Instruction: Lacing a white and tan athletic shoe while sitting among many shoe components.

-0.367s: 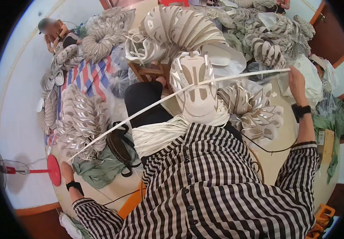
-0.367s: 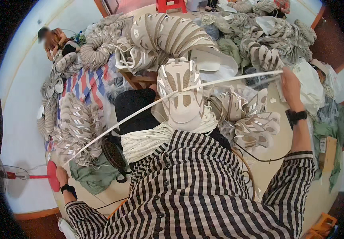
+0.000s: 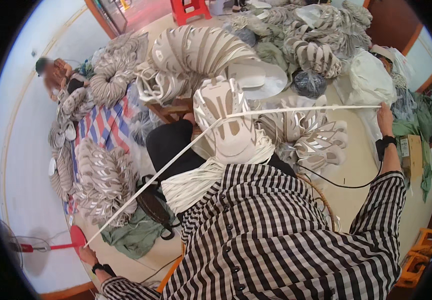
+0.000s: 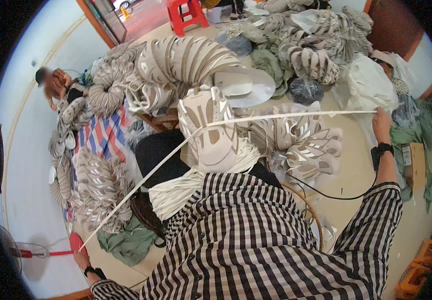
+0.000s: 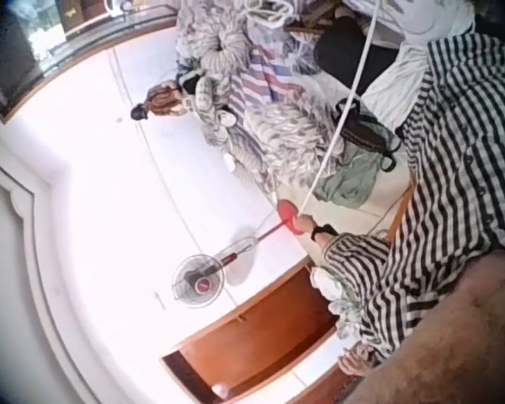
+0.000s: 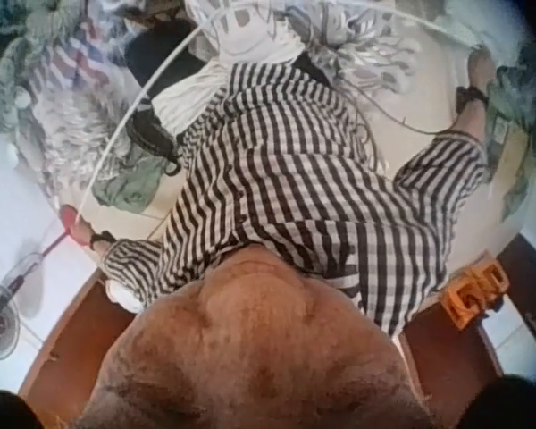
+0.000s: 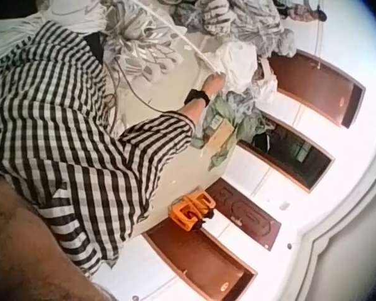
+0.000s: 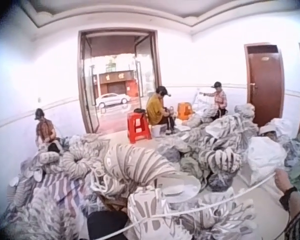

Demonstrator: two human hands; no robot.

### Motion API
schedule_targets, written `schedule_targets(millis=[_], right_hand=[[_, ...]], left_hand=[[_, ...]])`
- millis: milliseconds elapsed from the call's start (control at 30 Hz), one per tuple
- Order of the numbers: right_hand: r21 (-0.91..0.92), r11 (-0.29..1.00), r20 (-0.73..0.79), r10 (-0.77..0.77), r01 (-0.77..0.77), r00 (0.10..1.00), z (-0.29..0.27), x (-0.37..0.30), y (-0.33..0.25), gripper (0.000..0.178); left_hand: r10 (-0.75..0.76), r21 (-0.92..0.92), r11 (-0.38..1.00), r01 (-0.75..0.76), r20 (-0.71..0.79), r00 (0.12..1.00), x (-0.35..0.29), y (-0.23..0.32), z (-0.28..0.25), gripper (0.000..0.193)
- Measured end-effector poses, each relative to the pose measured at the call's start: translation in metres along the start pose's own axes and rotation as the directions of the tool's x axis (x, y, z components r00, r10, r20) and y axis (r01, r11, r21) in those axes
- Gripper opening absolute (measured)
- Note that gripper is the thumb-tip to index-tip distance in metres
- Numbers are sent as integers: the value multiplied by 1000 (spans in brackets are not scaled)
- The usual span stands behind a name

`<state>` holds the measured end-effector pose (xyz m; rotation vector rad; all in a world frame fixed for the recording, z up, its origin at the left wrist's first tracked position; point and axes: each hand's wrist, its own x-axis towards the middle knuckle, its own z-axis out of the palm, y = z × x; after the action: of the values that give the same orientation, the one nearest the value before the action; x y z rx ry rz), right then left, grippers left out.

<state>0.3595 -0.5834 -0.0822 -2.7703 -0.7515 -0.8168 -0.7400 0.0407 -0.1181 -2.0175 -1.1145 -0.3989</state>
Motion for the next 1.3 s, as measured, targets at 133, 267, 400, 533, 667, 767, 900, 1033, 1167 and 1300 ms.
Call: schedule_targets(millis=[133, 267, 400, 533, 667, 767, 900, 1033, 1167, 1300], right_hand=[[-113, 994, -58, -6, -1, 998, -26, -24, 70, 31], [-160, 963, 16, 224, -218, 975, -33, -65, 92, 31], [-111, 946, -59, 299, -304, 952, -52, -90, 109, 25], [-123, 927, -100, 344, -355, 934, -44, -113, 139, 25], [-112, 885, -140, 436, -451, 889, -40, -123, 148, 18], [-84, 867, -173, 474, -492, 863, -56, -128, 165, 20], [-90, 811, -173, 559, -578, 811, -62, -171, 184, 29], [-125, 808, -123, 563, -575, 817, -61, -152, 182, 33], [-48, 742, -209, 647, -668, 733, -69, -179, 183, 28], [-116, 764, -82, 629, -634, 773, -70, -183, 183, 24]], left_hand=[[-512, -651, -159, 743, 697, 502, 0, 26, 12, 18], [-564, -655, -27, 755, 634, 530, 4, 20, -2, 9], [-616, -104, 736, 669, 310, 725, -9, 36, -16, 3], [-628, -357, 675, 645, 180, 757, -24, 28, -16, 13], [-695, -32, 682, 731, 281, 661, -42, 22, -32, 14], [-676, -33, 702, 711, 281, 681, -53, 24, -35, 13], [-703, -100, 664, 741, 256, 664, -35, 23, -32, 14], [-727, -96, 581, 809, 388, 567, -76, 20, -47, 17], [-733, -12, 639, 769, 296, 613, -60, 24, -44, 22], [-805, 134, 592, 795, 149, 574, -66, -4, -68, 35]])
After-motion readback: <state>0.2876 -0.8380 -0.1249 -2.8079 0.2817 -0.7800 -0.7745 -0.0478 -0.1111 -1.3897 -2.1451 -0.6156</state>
